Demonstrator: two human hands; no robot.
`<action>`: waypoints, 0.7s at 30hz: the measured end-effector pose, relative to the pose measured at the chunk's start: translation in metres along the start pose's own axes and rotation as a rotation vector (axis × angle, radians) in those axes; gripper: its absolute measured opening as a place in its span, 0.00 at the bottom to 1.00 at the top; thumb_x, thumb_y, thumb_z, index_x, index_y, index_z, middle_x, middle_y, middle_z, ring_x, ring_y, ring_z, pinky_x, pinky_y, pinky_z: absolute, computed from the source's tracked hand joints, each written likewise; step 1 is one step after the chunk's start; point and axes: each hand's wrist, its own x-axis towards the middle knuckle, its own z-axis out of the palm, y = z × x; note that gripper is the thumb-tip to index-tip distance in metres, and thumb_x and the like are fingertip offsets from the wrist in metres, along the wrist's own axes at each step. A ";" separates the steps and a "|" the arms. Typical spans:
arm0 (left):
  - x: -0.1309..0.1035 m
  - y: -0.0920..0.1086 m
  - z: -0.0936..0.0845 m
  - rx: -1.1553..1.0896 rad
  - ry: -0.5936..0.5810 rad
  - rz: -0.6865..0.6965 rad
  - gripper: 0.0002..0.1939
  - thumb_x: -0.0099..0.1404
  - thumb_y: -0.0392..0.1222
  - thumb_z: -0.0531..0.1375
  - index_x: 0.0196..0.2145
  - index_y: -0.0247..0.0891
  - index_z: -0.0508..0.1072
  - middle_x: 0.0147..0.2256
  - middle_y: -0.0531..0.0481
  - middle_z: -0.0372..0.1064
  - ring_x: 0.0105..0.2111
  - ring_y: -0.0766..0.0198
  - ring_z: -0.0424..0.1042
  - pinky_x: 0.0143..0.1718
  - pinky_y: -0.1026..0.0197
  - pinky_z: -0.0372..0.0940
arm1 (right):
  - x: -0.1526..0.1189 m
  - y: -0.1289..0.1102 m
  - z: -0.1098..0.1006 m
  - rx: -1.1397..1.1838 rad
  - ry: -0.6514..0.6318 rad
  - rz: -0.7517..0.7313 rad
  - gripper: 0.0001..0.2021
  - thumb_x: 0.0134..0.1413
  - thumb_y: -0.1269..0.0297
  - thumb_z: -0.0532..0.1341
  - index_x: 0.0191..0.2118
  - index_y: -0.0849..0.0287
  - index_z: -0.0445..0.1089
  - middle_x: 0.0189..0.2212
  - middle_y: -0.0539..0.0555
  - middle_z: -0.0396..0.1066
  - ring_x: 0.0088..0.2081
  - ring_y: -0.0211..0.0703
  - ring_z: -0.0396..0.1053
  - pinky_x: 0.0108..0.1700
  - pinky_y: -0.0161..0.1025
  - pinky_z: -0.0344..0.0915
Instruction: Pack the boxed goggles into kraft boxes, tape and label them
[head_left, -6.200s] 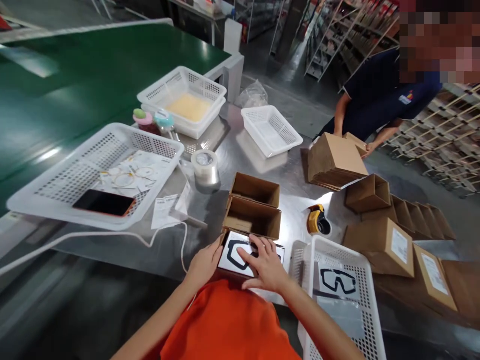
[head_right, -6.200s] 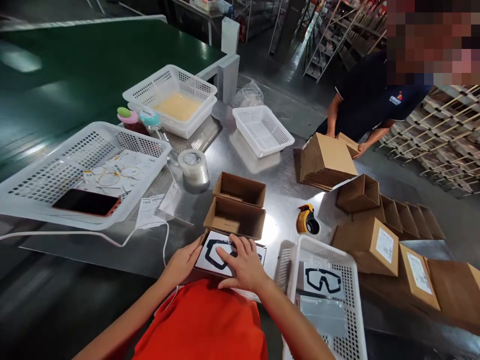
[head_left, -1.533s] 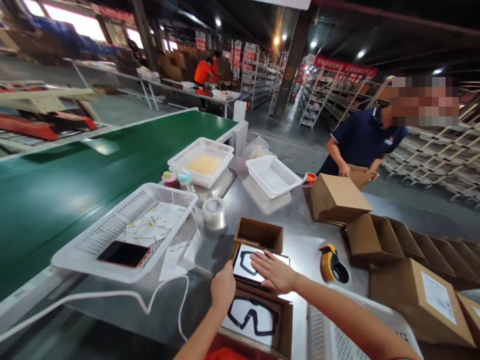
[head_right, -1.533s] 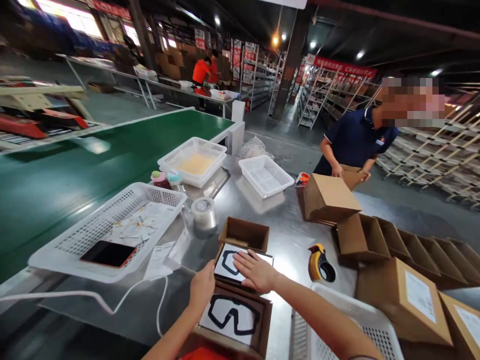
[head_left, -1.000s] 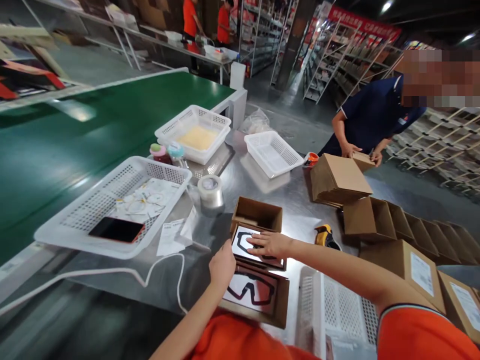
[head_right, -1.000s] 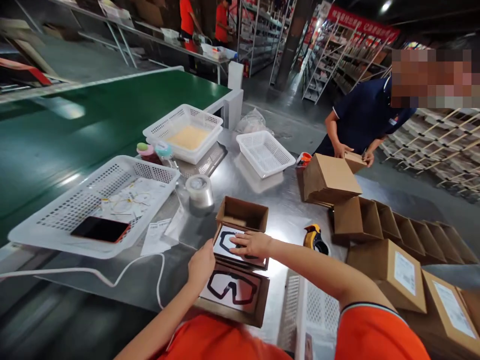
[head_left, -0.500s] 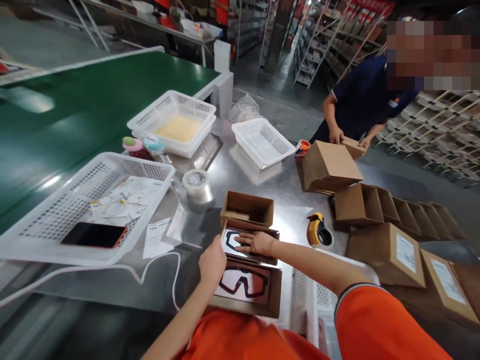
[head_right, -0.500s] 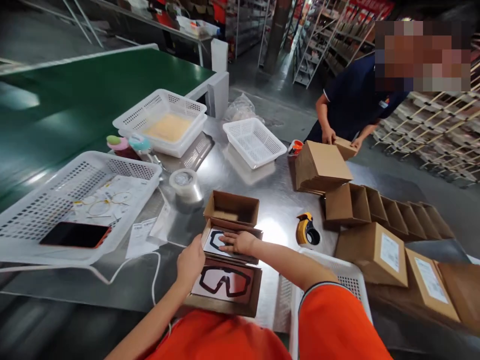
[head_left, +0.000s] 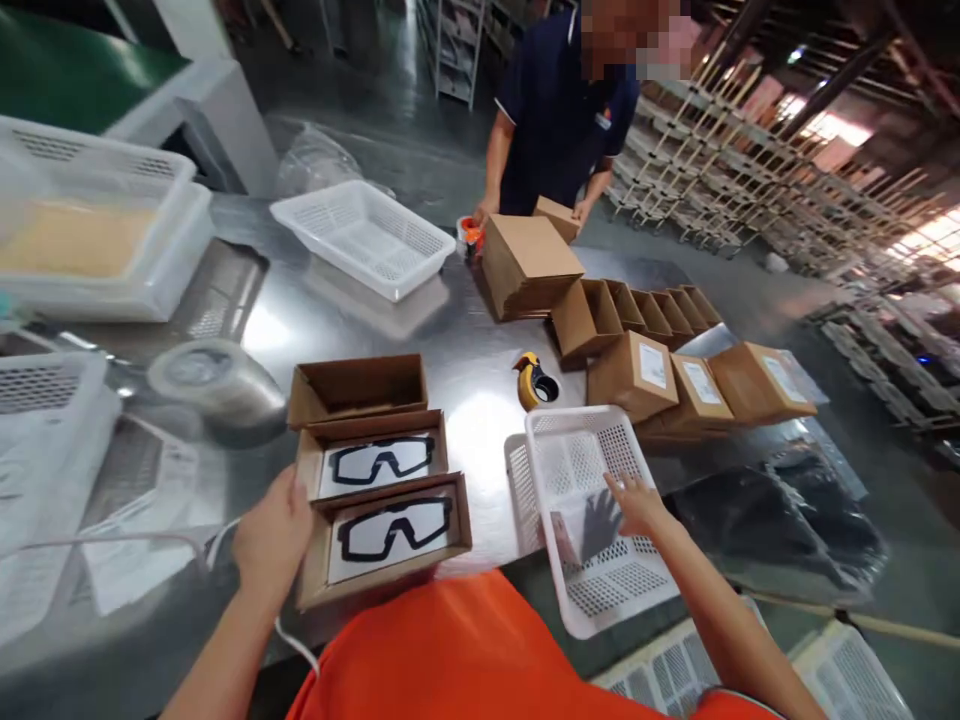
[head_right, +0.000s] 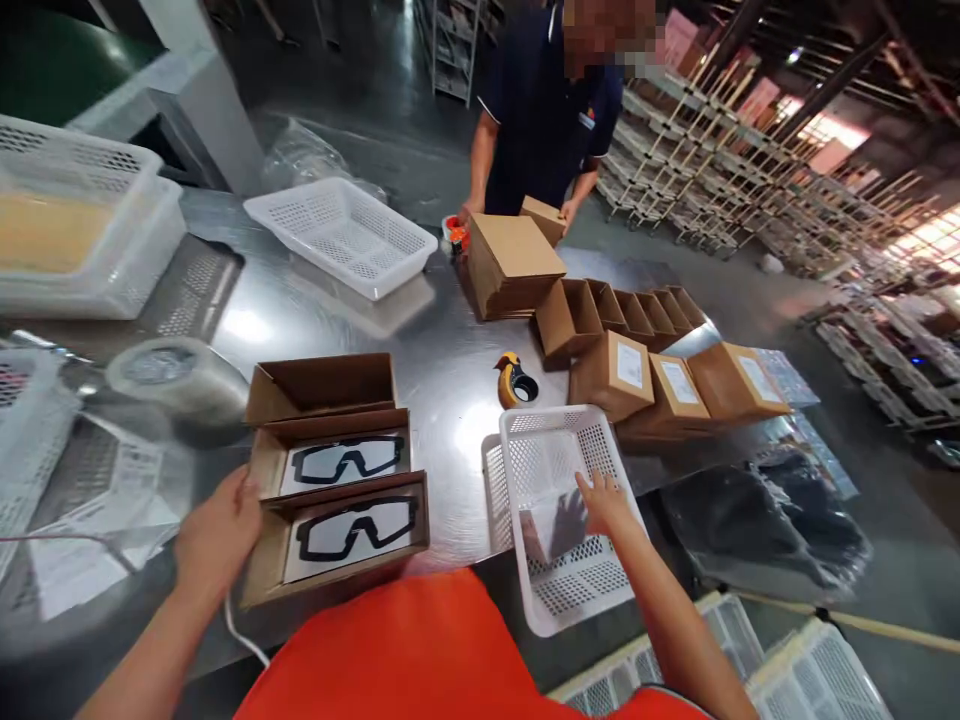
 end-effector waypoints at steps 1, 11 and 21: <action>0.000 -0.001 0.001 -0.014 0.006 0.001 0.23 0.71 0.43 0.47 0.60 0.38 0.64 0.45 0.40 0.77 0.42 0.49 0.76 0.37 0.56 0.69 | -0.011 0.004 0.025 -0.027 -0.028 0.033 0.51 0.31 0.69 0.73 0.66 0.57 0.55 0.66 0.73 0.52 0.64 0.80 0.51 0.54 0.76 0.55; -0.034 0.021 -0.013 -0.361 0.476 0.520 0.23 0.67 0.50 0.47 0.51 0.32 0.68 0.57 0.34 0.64 0.60 0.47 0.62 0.62 0.46 0.58 | -0.009 -0.003 0.056 0.103 0.291 -0.164 0.45 0.38 0.67 0.65 0.65 0.69 0.52 0.61 0.73 0.59 0.64 0.66 0.55 0.64 0.61 0.50; -0.090 0.064 -0.027 -0.708 -0.302 0.801 0.42 0.51 0.53 0.65 0.62 0.42 0.61 0.64 0.45 0.59 0.60 0.53 0.65 0.59 0.54 0.62 | -0.067 -0.063 -0.104 0.779 0.664 -0.469 0.49 0.41 0.44 0.68 0.67 0.55 0.48 0.63 0.65 0.56 0.62 0.66 0.58 0.62 0.61 0.58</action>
